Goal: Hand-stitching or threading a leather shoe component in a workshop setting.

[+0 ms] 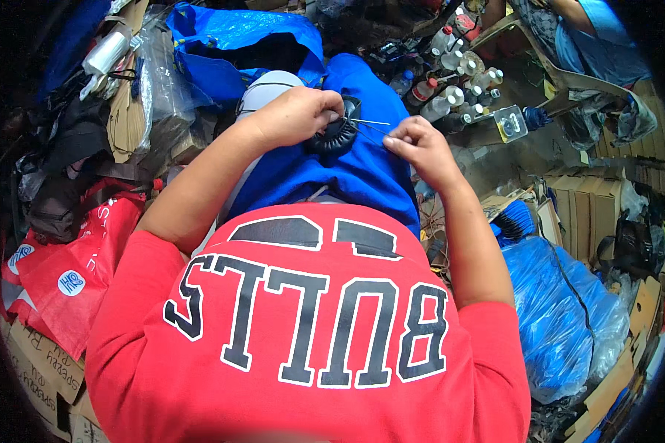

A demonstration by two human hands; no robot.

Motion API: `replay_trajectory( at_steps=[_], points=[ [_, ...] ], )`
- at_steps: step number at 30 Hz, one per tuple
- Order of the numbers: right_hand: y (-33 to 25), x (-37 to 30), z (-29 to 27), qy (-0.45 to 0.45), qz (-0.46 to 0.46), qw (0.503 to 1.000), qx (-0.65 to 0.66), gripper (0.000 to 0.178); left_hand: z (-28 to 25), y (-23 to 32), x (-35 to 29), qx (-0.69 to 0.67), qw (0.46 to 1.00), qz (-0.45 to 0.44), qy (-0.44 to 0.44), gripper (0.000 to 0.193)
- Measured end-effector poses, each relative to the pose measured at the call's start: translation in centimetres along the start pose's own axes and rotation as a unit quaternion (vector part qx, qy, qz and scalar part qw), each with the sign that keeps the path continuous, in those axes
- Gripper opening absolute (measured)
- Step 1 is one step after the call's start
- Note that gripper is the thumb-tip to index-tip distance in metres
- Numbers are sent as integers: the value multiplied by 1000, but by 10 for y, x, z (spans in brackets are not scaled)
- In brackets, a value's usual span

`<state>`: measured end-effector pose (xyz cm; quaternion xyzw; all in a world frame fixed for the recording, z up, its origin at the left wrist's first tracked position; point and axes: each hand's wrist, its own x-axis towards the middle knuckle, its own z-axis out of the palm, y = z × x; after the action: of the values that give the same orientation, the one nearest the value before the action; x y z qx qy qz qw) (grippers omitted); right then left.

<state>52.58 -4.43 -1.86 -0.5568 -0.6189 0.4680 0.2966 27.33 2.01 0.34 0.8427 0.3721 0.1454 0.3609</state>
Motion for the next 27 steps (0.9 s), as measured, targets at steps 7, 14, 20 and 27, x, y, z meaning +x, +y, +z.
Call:
replay_trajectory(
  at_steps=[7, 14, 20, 27],
  points=[
    [-11, 31, -32, 73, -32, 994, -75, 19, 3, -1, 4, 62, 995, 79, -4, 13],
    [-37, 26, -19, 55, -110, 960, -251, 14, -1, -6, 0, 41, 998, 36, -29, 12],
    [-59, 30, 24, -69, -198, 853, -477, 11, -2, -6, 1, 56, 997, 47, -35, 12],
    [-10, 15, -22, -48, -160, 890, -423, 7, -53, -69, -64, 172, 985, 5, 19, 10]
  ],
)
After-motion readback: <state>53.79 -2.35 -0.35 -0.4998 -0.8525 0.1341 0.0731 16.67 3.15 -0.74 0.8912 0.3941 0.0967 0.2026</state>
